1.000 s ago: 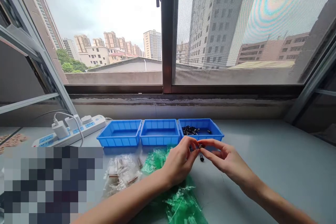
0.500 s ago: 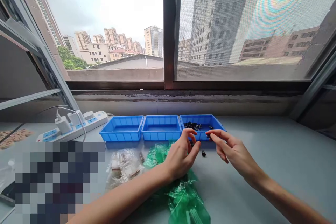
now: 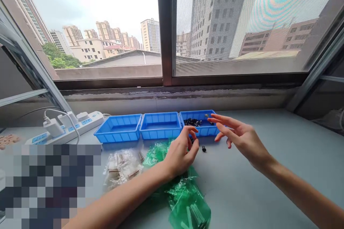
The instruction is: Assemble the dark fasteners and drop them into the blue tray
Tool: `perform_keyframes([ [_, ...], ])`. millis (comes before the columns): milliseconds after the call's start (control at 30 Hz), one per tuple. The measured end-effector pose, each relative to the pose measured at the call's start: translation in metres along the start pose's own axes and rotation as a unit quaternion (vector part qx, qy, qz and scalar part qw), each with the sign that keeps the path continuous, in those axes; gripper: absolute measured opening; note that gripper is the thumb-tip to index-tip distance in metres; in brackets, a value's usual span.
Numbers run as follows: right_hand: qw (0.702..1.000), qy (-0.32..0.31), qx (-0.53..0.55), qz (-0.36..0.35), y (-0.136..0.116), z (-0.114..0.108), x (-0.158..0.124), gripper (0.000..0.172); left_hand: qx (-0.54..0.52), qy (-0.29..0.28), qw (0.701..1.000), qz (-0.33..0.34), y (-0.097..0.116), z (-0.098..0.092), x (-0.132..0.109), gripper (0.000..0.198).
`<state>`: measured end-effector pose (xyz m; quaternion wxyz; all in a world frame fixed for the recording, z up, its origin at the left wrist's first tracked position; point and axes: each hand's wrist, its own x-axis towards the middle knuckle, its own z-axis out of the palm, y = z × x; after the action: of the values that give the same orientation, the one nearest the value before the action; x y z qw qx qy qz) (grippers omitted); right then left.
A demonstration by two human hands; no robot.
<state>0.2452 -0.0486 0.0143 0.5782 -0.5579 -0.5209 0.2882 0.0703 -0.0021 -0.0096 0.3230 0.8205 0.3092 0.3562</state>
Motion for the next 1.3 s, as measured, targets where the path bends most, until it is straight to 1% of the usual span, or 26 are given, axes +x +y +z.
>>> perform_keyframes([
  [100, 0.998, 0.018, -0.049, -0.028, -0.002, 0.0, -0.002, 0.041, 0.006, -0.002, 1.0, -0.001, 0.001, -0.001, 0.001, 0.019],
  [167, 0.99, 0.025, -0.124, -0.064, 0.001, 0.001, -0.004, 0.033, 0.008, -0.003, 1.0, -0.001, 0.002, -0.001, 0.001, 0.019],
  [200, 0.981, 0.017, -0.175, -0.085, 0.003, 0.002, -0.004, 0.029, 0.008, -0.003, 1.0, -0.001, 0.002, -0.002, 0.001, 0.019],
  [267, 0.951, -0.032, -0.283, -0.118, 0.008, 0.003, -0.006, 0.019, 0.008, -0.005, 1.0, 0.0, 0.003, -0.002, 0.001, 0.017],
  [333, 0.916, -0.105, -0.363, -0.132, 0.012, 0.004, -0.008, 0.014, 0.013, -0.007, 1.0, 0.005, 0.003, -0.001, 0.001, 0.015],
  [400, 0.895, -0.155, -0.397, -0.134, 0.015, 0.006, -0.011, 0.015, 0.023, -0.007, 1.0, 0.011, 0.003, -0.001, 0.001, 0.013],
  [467, 0.89, -0.175, -0.402, -0.129, 0.017, 0.007, -0.012, 0.018, 0.031, -0.008, 0.999, 0.017, 0.002, -0.001, 0.0, 0.012],
  [567, 0.894, -0.182, -0.394, -0.109, 0.017, 0.009, -0.014, 0.017, 0.033, -0.015, 0.999, 0.019, 0.003, -0.001, 0.0, 0.01],
  [700, 0.905, -0.165, -0.379, -0.104, 0.015, 0.009, -0.014, 0.017, 0.032, -0.019, 0.999, 0.022, 0.003, -0.002, 0.001, 0.007],
  [800, 0.921, -0.145, -0.355, -0.064, 0.014, 0.009, -0.012, 0.016, 0.031, -0.016, 0.999, 0.026, 0.003, -0.001, 0.001, 0.008],
  [900, 0.952, -0.13, -0.278, -0.013, 0.014, 0.009, -0.01, 0.019, 0.036, -0.019, 0.999, 0.027, 0.003, -0.001, 0.001, 0.009],
  [967, 0.971, -0.133, -0.195, 0.025, 0.012, 0.01, -0.008, 0.024, 0.042, -0.02, 0.999, 0.026, 0.003, -0.001, 0.001, 0.01],
  [1033, 0.982, -0.143, -0.106, 0.07, 0.009, 0.011, -0.007, 0.031, 0.047, -0.019, 0.998, 0.024, 0.004, -0.001, 0.001, 0.012],
  [1100, 0.982, -0.148, -0.038, 0.112, 0.006, 0.012, -0.007, 0.037, 0.046, -0.017, 0.999, 0.024, 0.005, -0.002, 0.001, 0.016],
  [1167, 0.979, -0.145, 0.001, 0.142, 0.003, 0.012, -0.008, 0.041, 0.041, -0.016, 0.999, 0.027, 0.005, -0.002, 0.001, 0.018],
  [1233, 0.976, -0.146, 0.013, 0.158, 0.002, 0.013, -0.008, 0.042, 0.038, -0.016, 0.999, 0.033, 0.005, -0.001, 0.001, 0.015],
  [1300, 0.978, -0.146, -0.002, 0.15, 0.004, 0.013, -0.008, 0.041, 0.041, -0.013, 0.998, 0.04, 0.004, -0.001, 0.001, 0.013],
])
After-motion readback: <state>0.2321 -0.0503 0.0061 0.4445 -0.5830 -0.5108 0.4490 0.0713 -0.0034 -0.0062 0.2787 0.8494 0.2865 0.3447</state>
